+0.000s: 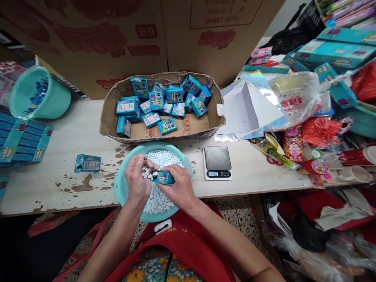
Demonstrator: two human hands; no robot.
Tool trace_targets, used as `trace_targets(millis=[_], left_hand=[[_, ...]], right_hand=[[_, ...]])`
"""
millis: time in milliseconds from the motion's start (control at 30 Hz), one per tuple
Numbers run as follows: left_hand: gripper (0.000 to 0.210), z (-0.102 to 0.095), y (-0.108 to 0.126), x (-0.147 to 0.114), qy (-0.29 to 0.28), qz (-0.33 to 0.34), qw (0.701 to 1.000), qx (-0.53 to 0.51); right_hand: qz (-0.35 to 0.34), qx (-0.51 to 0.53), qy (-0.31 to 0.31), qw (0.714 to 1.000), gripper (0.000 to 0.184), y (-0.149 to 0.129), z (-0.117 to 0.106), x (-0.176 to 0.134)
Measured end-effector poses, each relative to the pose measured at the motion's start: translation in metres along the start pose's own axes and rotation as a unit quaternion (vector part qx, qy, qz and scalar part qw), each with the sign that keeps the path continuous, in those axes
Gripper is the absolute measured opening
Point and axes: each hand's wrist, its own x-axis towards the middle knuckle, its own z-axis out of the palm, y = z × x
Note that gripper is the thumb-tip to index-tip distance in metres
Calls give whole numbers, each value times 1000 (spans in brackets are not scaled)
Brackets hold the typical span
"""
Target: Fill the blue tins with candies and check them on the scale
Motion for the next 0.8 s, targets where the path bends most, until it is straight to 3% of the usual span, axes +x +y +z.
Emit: trace_targets(millis=[267,367,433,500,567,633,733,800], left_hand=[[21,3,0,-1,-59,-16,998,-27],[25,-8,-7,17,-33,12,999,-31],[28,-19,-24,38,1,34,999,29],[27,-28,-51,58,-9,64,982,180],[23,-30,-82,70,-72,112,921,367],[23,-26,-107,71,-135,161,832,513],[27,-23,-124,57,-190,198,727,630],[23,-30,-125,45,-226,197,684,665]], right_hand=[[28,75,-4,997,33,21,5,0],[50,114,11,992,34,25,-4,-2],[54,139,21,989,36,24,-15,-6],[53,164,29,985,38,23,-26,-11],[60,177,46,981,39,23,-35,-16],[70,173,64,980,39,25,-39,-18],[67,157,79,982,40,28,-38,-16],[65,140,87,984,39,29,-34,-12]])
